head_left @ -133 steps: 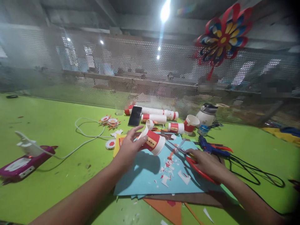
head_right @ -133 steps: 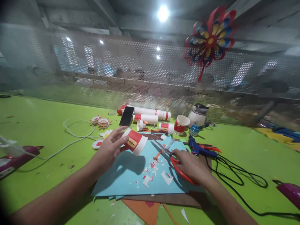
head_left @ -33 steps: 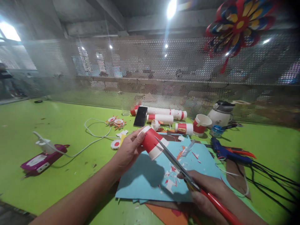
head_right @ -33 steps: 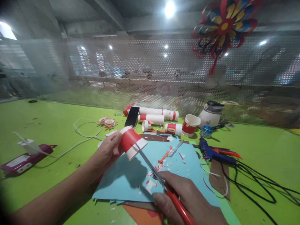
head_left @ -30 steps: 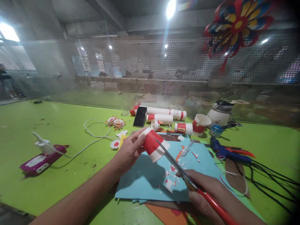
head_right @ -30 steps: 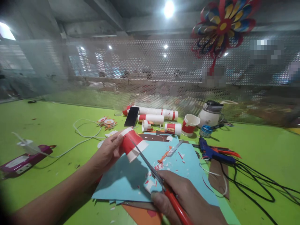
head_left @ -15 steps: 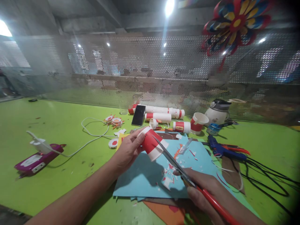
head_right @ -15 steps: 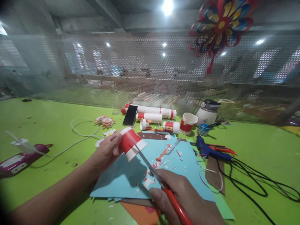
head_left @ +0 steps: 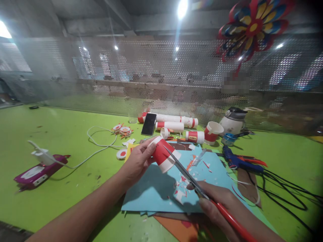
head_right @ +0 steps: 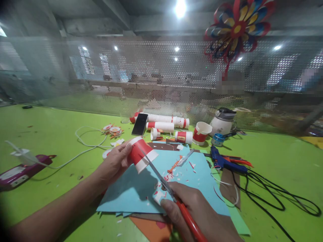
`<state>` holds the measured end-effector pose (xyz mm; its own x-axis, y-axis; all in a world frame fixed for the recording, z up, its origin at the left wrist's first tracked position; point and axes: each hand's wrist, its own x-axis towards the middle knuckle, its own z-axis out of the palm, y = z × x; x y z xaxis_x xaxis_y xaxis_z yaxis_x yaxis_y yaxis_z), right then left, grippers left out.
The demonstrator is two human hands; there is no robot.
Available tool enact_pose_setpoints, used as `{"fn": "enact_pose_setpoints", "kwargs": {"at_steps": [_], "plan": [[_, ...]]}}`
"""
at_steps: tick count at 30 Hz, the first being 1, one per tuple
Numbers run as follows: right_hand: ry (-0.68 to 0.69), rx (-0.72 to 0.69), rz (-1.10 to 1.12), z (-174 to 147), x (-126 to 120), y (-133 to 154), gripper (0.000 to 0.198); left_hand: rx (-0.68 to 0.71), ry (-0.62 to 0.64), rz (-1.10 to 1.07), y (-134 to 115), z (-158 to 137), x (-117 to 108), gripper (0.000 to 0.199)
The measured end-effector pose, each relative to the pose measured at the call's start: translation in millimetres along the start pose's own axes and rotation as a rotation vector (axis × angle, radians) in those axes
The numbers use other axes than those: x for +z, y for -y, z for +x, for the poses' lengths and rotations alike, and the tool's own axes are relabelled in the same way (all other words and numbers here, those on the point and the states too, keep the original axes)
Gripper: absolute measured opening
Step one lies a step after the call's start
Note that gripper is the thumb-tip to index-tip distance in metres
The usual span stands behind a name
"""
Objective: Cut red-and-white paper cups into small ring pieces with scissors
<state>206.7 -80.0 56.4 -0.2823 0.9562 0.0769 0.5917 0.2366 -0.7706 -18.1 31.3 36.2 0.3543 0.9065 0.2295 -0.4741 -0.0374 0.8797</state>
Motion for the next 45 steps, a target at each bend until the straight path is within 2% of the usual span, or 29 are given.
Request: {"fn": "enact_pose_setpoints", "kwargs": {"at_steps": [4, 10, 17, 21, 23, 28, 32, 40, 45], "plan": [[0.048, 0.000, -0.012, 2, -1, 4, 0.043, 0.029, -0.004, 0.001, 1, 1, -3, 0.036], [-0.022, 0.006, -0.034, 1, 1, 0, 0.040, 0.021, -0.033, -0.012, 0, 1, -5, 0.040], [0.013, 0.024, -0.060, -2, 2, 4, 0.051, 0.030, -0.024, 0.007, 0, 2, -5, 0.041], [0.018, 0.059, -0.110, -2, 2, 4, 0.046, 0.030, -0.024, 0.011, 0, 1, -3, 0.041], [0.050, 0.028, -0.125, -1, 1, 3, 0.047, 0.028, -0.025, 0.013, 0, 0, -3, 0.041], [0.053, -0.070, -0.088, 3, 0, -1, 0.043, 0.028, -0.022, 0.014, 0, 0, -4, 0.041], [0.037, -0.123, -0.055, 5, -1, 1, 0.048, 0.027, -0.024, 0.009, 0, 0, -3, 0.039], [0.101, -0.088, 0.133, 9, 0, 10, 0.055, -0.006, -0.024, 0.022, 0, 1, -4, 0.041], [0.089, -0.065, 0.143, 8, -4, 15, 0.051, -0.007, -0.033, 0.032, 0, 0, -3, 0.041]]}}
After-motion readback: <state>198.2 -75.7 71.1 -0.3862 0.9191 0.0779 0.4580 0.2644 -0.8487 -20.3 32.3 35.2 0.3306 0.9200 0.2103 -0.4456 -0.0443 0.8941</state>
